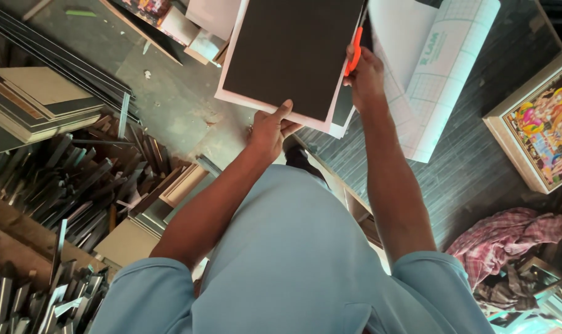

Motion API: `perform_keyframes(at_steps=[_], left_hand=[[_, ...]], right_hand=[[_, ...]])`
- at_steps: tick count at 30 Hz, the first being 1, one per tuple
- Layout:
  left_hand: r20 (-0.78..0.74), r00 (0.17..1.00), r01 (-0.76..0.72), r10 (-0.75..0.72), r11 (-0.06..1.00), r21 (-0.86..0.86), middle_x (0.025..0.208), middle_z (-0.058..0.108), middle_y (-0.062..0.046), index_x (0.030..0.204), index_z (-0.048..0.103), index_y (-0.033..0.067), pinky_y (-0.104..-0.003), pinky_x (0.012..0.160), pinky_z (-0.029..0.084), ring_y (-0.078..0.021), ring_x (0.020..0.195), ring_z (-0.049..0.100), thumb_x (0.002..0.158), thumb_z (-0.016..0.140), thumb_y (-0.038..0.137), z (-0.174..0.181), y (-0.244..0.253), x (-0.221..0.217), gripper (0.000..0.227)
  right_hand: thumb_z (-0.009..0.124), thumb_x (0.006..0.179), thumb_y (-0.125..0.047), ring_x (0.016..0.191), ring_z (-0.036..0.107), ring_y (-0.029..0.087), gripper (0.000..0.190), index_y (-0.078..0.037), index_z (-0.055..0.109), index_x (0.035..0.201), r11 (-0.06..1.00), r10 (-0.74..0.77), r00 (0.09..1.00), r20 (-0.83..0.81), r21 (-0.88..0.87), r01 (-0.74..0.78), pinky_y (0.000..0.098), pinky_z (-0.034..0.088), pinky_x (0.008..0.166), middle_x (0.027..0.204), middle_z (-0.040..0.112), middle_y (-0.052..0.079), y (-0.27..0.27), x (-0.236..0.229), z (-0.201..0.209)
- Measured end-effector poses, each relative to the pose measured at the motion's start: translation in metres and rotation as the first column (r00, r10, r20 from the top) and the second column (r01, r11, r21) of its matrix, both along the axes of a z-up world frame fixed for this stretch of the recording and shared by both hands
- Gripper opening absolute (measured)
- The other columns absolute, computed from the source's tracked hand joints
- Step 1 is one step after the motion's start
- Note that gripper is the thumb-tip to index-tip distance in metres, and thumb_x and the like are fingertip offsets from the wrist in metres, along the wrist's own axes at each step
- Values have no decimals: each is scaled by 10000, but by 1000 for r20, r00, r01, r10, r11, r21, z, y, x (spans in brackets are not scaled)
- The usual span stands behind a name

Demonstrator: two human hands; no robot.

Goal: Laminate and cut backings for religious picture frames in a workshop.

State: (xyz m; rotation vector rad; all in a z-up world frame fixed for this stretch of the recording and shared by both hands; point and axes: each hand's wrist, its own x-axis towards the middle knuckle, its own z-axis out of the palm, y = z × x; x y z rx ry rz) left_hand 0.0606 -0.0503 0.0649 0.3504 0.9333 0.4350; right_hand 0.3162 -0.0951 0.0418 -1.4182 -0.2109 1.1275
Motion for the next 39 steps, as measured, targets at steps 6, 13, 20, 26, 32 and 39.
perform_keyframes(at_steps=[6, 13, 20, 26, 32, 39], left_hand=[[-21, 1000, 7, -6, 999, 34, 1040, 642, -138, 1118, 561, -80, -446, 894, 646, -270, 971, 713, 966, 673, 162, -24, -2, -3, 308], [-108, 994, 8, 0, 997, 78, 908, 641, -150, 958, 602, -100, -456, 850, 678, -273, 838, 709, 941, 732, 177, -93, -20, 10, 307], [-268, 941, 230, -205, 971, 68, 828, 646, -129, 931, 611, -74, -392, 704, 674, -222, 706, 687, 929, 744, 230, -98, -23, 33, 332], [-29, 874, 485, -484, 875, 15, 841, 702, -110, 991, 661, -18, -312, 577, 578, -196, 694, 697, 1125, 617, 310, -87, -49, 7, 358], [-487, 811, 568, -324, 241, 787, 985, 745, -142, 1092, 708, 18, -342, 765, 565, -260, 879, 705, 1013, 699, 197, 70, -82, 153, 196], [-414, 682, 390, -603, -179, 903, 1173, 719, -159, 1267, 669, 52, -399, 920, 566, -332, 1058, 705, 984, 732, 253, 79, -160, 329, 354]], right_hand=[[644, 1044, -208, 666, 597, 87, 217, -8, 652, 1126, 992, 106, 918, 381, -110, -69, 240, 446, 557, 831, 655, 40, -42, -35, 98], [666, 1039, -69, 903, 742, 193, 270, -26, 591, 1296, 952, -297, 813, 501, 94, 290, 337, 635, 791, 1053, 698, 72, -220, -5, 113], [717, 1000, -121, 832, 683, 234, 91, -94, 669, 1072, 662, 411, 241, 879, -469, 585, 390, 580, 726, 959, 701, 90, -423, 56, -6], [780, 846, -295, 838, 715, 341, 230, -156, 740, 1024, 545, 539, 397, 743, -667, 508, 468, 566, 712, 980, 732, 96, -429, 2, 32], [760, 881, -240, 807, 736, 293, 124, -169, 795, 976, 708, 320, 462, 828, -532, 464, 428, 576, 709, 922, 748, 77, -438, 74, 67], [820, 936, -241, 892, 657, 410, 235, -66, 698, 1033, 512, 307, 155, 939, -300, 805, 519, 524, 741, 978, 656, 191, -493, 216, 42]])
